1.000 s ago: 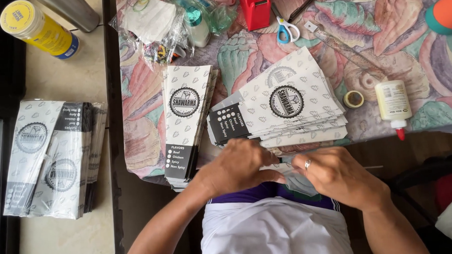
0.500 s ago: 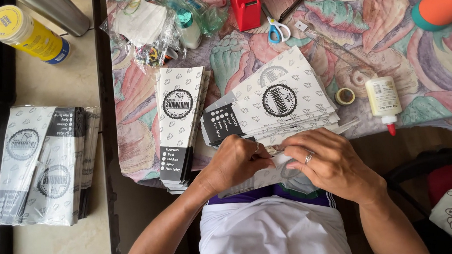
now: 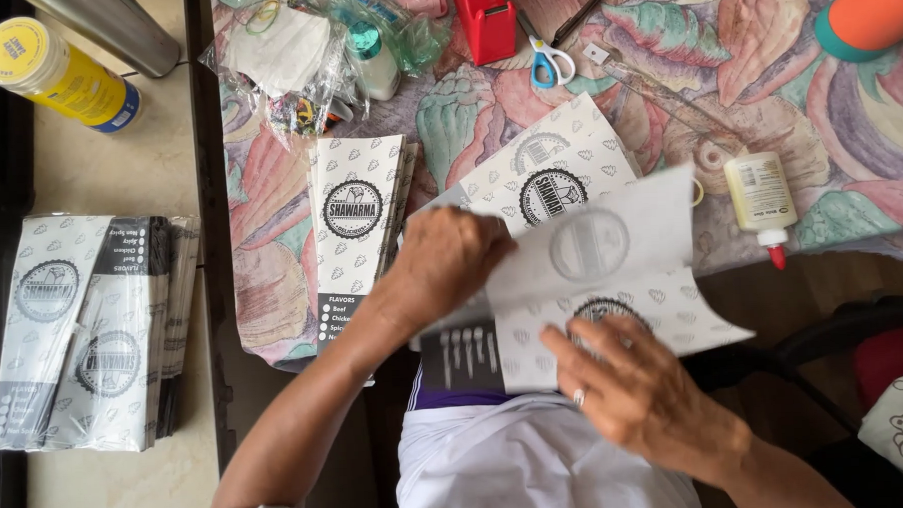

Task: The person folds printed paper wrappers into a cone shape, tucks the edges, and secures them with a small piece of tape. They repeat this process for multiple wrappers, stacking the finished ones on the table.

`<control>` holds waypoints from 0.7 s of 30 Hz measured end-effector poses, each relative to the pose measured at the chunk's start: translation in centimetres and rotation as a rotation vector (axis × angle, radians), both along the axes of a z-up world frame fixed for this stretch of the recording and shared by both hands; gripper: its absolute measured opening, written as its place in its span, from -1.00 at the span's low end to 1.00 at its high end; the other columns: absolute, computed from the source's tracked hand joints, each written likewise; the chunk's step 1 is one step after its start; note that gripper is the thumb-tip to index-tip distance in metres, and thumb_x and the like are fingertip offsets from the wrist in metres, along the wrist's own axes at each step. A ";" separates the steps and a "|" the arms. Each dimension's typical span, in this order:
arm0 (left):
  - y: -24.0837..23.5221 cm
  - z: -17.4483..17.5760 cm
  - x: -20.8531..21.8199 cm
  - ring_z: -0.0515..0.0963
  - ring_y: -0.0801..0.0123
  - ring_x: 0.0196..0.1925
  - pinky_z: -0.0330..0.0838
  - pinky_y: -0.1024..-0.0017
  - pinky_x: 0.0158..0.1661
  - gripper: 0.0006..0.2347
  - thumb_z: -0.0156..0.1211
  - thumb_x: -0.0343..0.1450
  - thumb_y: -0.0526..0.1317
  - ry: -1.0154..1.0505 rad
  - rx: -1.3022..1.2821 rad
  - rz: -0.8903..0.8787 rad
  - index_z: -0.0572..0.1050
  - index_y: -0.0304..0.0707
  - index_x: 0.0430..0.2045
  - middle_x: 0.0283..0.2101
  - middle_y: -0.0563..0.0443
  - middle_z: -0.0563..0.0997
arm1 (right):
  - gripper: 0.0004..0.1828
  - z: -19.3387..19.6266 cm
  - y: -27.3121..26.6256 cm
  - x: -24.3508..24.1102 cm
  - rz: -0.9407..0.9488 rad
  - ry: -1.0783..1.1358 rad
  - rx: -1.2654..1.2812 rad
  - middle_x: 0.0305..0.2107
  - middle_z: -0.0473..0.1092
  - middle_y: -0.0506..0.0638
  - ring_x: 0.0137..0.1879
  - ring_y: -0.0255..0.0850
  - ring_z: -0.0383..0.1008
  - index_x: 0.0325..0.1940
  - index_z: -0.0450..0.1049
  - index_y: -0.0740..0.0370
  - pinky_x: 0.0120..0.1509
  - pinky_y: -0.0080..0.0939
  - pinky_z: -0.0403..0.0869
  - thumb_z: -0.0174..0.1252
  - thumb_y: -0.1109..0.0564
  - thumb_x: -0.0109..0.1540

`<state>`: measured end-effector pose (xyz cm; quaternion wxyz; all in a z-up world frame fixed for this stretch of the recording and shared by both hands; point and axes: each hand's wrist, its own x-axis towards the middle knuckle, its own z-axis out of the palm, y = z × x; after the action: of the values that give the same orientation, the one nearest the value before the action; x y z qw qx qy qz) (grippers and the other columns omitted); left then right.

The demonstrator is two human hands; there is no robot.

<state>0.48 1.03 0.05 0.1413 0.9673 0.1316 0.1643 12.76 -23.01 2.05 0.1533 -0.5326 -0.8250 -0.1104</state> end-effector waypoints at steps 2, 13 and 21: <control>1.7 1.3 0.6 0.27 0.45 -0.79 0.12 0.42 -0.72 -0.61 0.28 0.54 -0.22 -0.034 0.008 0.007 0.41 -0.08 -0.79 -0.79 0.21 0.39 | -0.94 2.6 -1.0 -1.1 0.082 0.047 -0.059 0.02 0.45 0.27 0.04 0.13 0.46 -0.28 0.50 0.37 0.03 0.16 0.52 0.13 0.29 0.24; 2.5 -3.0 1.2 0.47 0.34 -0.58 0.38 0.43 -0.56 -0.88 0.27 0.48 -0.41 -0.352 0.091 0.048 0.61 -0.29 -0.48 -0.61 0.04 0.55 | -0.77 6.9 -4.1 1.6 0.134 0.151 -0.077 -0.22 0.57 0.14 -0.14 -0.07 0.68 -0.24 0.50 0.15 -0.16 -0.03 0.66 -0.05 0.10 0.38; 0.1 -2.6 0.1 0.55 0.16 -0.30 0.32 0.29 -0.38 -0.88 0.19 0.52 -0.49 -0.652 0.321 0.025 0.42 -0.44 -0.11 -0.16 -0.21 0.61 | -0.75 12.5 -0.7 6.5 -0.088 0.066 0.081 -0.14 0.60 0.25 -0.04 0.08 0.66 -0.10 0.59 0.41 -0.07 0.05 0.56 0.01 0.26 0.30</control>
<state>0.60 1.17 -2.54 0.0199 0.8724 0.0640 0.4842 19.27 -23.75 14.52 0.1969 -0.5650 -0.7902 -0.1329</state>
